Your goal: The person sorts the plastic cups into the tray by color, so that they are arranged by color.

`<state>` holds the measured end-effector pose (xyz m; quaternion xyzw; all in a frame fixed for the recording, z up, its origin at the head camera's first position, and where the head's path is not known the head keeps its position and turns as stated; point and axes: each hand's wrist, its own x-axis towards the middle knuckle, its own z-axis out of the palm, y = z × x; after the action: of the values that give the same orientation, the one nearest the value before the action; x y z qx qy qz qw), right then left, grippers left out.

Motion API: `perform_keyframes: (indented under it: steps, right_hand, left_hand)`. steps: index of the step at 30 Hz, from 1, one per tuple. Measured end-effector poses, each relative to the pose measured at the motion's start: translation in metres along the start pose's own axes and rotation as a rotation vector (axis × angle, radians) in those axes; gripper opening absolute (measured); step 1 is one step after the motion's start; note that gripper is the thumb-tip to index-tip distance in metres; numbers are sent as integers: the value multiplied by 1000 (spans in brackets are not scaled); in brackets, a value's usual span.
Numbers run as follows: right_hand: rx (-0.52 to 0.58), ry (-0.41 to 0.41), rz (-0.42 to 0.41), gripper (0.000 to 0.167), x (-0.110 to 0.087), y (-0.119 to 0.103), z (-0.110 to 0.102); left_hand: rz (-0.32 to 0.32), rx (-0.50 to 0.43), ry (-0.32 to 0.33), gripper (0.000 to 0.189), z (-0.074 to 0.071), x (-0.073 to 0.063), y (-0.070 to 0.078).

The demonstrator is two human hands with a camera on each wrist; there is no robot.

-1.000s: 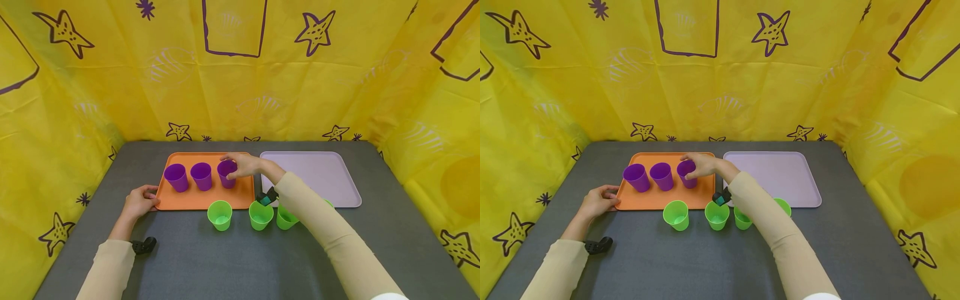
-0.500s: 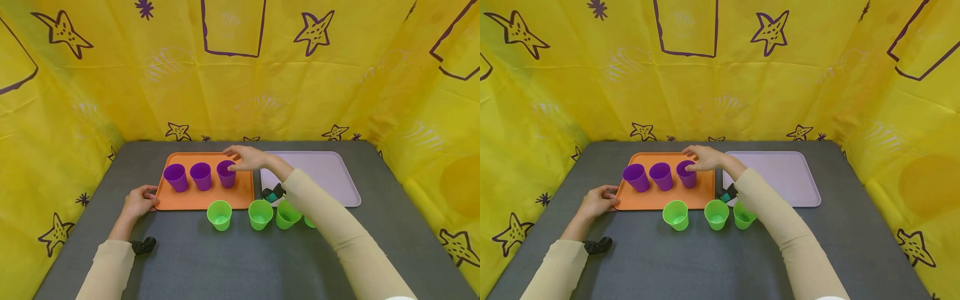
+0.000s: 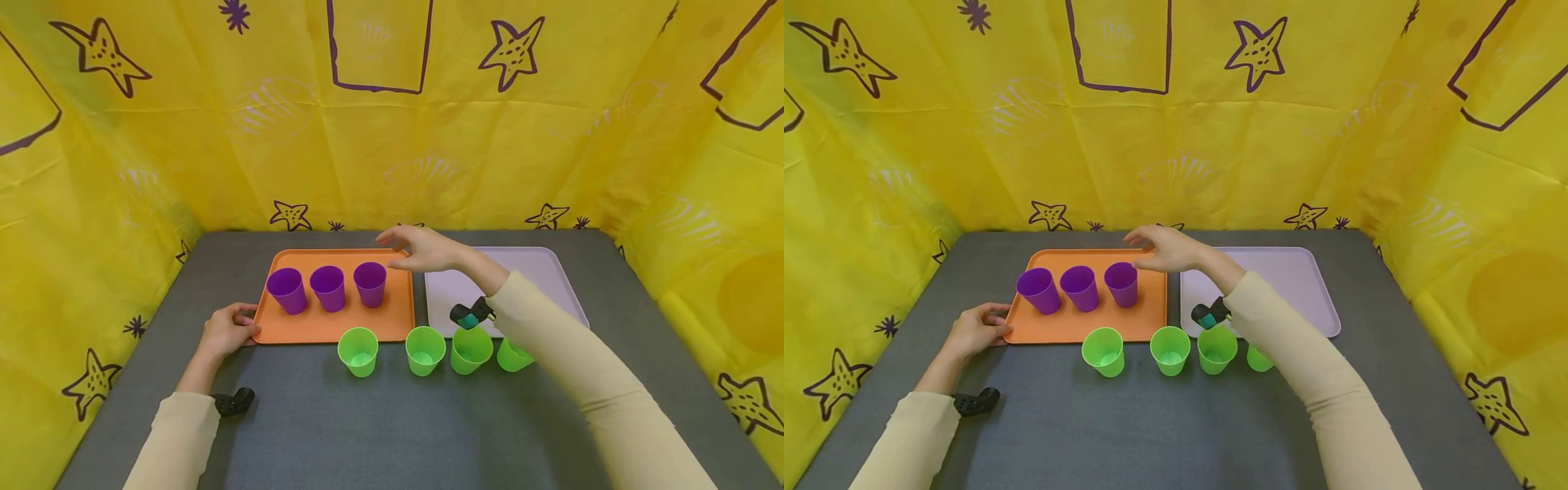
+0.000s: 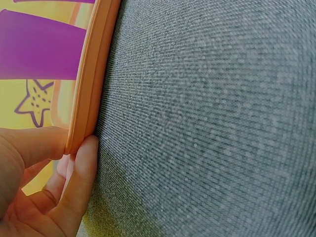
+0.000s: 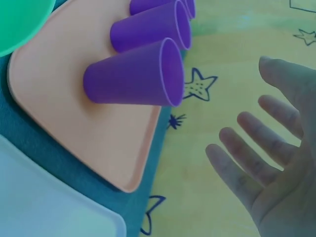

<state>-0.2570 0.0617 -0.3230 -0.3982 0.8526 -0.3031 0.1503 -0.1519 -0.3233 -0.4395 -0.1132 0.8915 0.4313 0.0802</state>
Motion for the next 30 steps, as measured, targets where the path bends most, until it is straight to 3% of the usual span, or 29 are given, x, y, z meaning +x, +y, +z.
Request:
perform_keyframes:
  steps: [13,21,30]
  right_hand:
    - [48,129,-10,44,-45,6,-29]
    - [45,255,79,43,-84,29,-44]
    - [81,384,180,40,-126,56,-42]
  left_hand:
    - [9,-7,10,48,1,0,1]
    - [11,-5,12,47,1,-1,1]
    - [16,-2,11,48,1,-3,3]
